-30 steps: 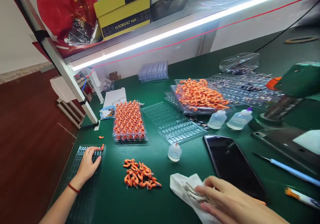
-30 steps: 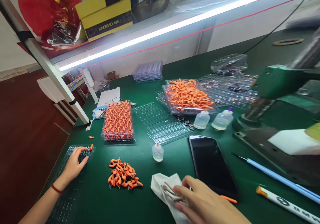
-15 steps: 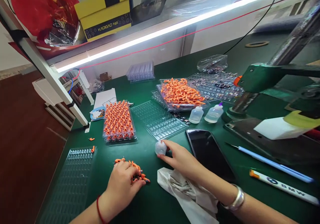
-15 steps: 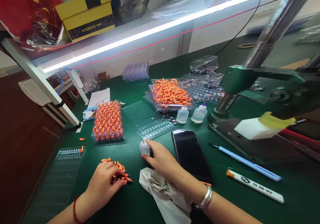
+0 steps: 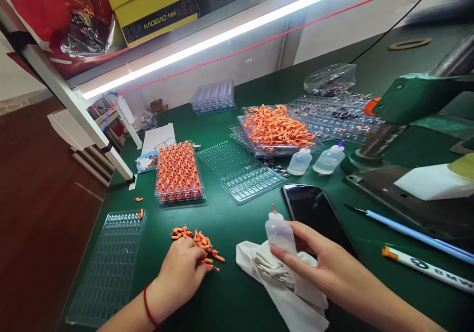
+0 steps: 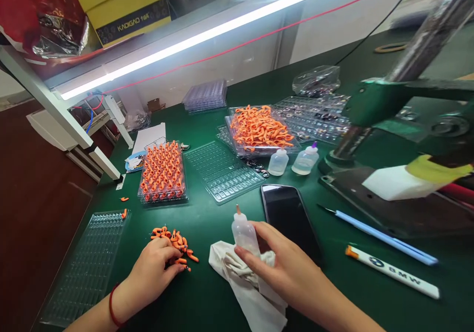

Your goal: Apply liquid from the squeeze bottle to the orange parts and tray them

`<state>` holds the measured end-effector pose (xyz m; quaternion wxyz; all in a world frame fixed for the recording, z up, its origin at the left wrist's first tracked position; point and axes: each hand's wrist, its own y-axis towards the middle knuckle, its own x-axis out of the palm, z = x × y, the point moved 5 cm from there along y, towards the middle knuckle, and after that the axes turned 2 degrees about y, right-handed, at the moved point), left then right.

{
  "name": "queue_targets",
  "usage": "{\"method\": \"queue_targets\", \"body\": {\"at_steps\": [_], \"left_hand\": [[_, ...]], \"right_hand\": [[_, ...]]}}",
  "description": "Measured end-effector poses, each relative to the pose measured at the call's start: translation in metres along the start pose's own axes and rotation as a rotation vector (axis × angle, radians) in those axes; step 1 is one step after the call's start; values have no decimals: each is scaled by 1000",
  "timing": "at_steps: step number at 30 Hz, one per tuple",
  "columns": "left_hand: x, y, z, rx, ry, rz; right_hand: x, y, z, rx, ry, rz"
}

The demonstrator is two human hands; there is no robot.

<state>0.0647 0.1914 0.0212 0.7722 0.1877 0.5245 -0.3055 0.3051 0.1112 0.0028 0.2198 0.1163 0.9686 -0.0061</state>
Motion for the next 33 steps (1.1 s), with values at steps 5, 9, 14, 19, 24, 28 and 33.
{"method": "queue_targets", "body": {"at_steps": [5,9,14,19,24,28,33], "left_hand": [[-8,-10,0,-38,-65,52],[-13,-26,-2,-29,-85,155],[-11,-44,-6,40,-32,332],[3,-61,-5,69,29,342],[12,-75,-2,85,97,388],[8,-83,2,61,162,447],[10,-85,3,63,170,454]], "right_hand": [[34,-17,10,71,315,-94],[55,-27,6,66,476,-3],[81,-56,-10,28,564,-13],[109,-70,-16,125,594,-6],[128,-64,-11,133,513,-181],[126,-62,-11,102,488,-150],[131,-63,-16,56,469,-87]]}}
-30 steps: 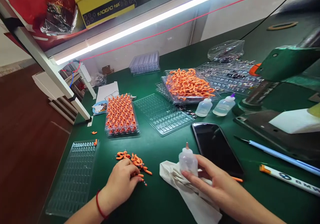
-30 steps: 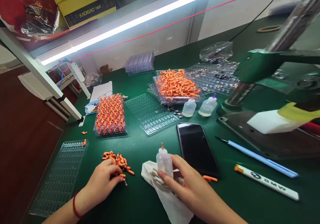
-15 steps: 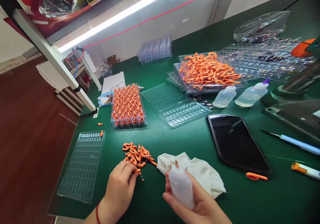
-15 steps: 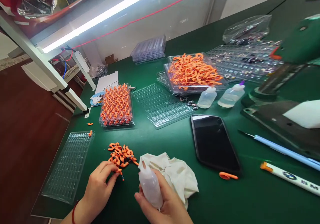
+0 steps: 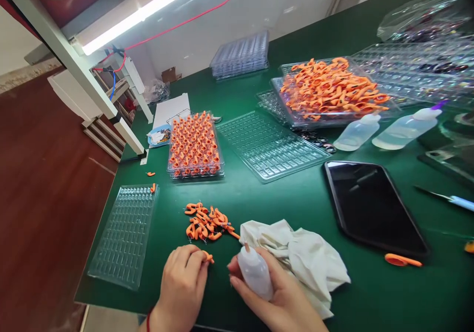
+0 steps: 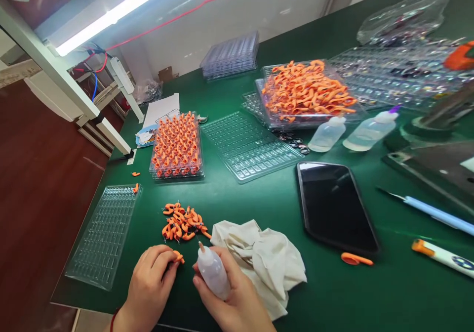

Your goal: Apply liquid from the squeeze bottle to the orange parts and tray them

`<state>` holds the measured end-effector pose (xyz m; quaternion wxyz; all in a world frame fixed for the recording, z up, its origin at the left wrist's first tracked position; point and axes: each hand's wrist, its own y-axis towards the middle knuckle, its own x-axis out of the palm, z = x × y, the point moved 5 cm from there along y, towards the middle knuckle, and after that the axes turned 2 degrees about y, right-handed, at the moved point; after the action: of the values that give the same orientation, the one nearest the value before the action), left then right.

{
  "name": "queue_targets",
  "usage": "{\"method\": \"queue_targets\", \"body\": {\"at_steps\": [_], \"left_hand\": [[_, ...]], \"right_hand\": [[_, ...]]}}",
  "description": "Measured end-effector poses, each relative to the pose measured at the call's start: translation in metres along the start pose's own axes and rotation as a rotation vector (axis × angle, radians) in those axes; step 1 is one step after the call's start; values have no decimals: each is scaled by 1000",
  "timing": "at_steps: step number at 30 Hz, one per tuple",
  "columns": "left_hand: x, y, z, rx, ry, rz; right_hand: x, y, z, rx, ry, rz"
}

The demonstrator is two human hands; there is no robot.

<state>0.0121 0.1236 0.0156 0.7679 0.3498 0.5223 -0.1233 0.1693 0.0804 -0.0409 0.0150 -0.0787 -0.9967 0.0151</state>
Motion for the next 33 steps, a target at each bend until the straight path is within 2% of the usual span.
{"method": "queue_targets", "body": {"at_steps": [6,11,13,16,19,23,27,33], "left_hand": [[6,-2,-6,-31,-23,-37],[6,-3,-10,-92,-50,-60],[6,-3,-10,-104,-75,-62],[2,-2,-6,-81,-95,-37],[-7,0,3,-29,-109,-6],[-21,1,17,64,-187,57],[-25,-3,27,128,-232,75],[-25,-8,30,135,-323,103]], "right_hand": [[-11,-3,-4,85,61,159],[-27,-3,-9,112,62,220],[-25,-1,-8,99,31,192],[-13,3,-8,58,-27,80],[-1,7,-13,-6,-47,-6],[5,5,-22,-86,-43,-48],[7,-6,-18,-24,79,-97],[10,-18,-14,31,284,-59]]}}
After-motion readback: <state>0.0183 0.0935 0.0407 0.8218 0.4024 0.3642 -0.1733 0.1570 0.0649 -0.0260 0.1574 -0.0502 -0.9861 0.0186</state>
